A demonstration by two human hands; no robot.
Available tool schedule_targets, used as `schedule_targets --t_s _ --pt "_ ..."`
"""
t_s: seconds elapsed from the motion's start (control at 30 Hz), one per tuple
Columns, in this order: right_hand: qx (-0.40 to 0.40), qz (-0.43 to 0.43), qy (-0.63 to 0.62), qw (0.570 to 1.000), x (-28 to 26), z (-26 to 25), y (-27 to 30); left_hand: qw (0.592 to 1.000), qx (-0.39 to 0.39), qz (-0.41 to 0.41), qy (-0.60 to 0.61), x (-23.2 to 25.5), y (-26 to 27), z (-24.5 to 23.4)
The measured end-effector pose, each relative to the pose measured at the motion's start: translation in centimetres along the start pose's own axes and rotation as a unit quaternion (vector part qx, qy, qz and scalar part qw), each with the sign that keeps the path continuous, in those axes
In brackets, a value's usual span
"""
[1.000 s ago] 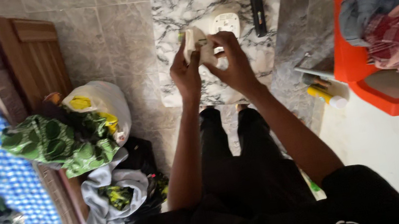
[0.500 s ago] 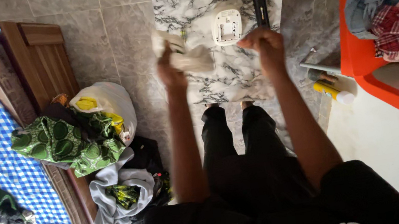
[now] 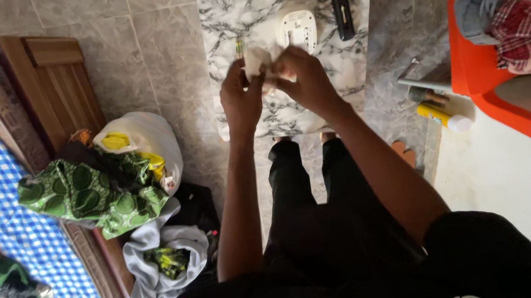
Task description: The person opens the battery compartment of a white electronic device, removes batteries from a plastic bag, and inserts them one by one into the slots. The person then closes the compartment and briefly checks the device before reopening it to remove and reinsert the batteries again.
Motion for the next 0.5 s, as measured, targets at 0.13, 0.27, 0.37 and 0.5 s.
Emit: schedule_targets --t_s 0.13,0.27,0.37,0.5 --pt "-0.124 0.103 -0.140 0.977 5.2 0.1 1.4 0.998 -0.044 0.040 -0.018 -2.9 -2.0 0.4" --pt "-0.144 0.039 -0.312 0.938 4.4 -1.8 2.7 0.970 -0.099 -0.067 0.211 -7.2 -2.6 1.1" --pt "-0.164 0.063 -0.399 0.900 4.0 -1.8 3.2 0.949 -0.063 -0.173 0.255 -9.8 -3.0 1.4" --pt "-0.179 0.060 -0.489 0.852 4.1 -2.1 3.2 0.934 -0.009 -0.207 0.290 -11.8 -3.2 2.7"
Point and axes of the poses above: each hand's wrist, its own y-axis away from the middle knuckle, its own z-axis out of the palm, x = y × z, the point moved 8 cm from there along -y, towards the middle knuckle, and after that the axes turned 2 degrees about -y, right-handed, at the moved point
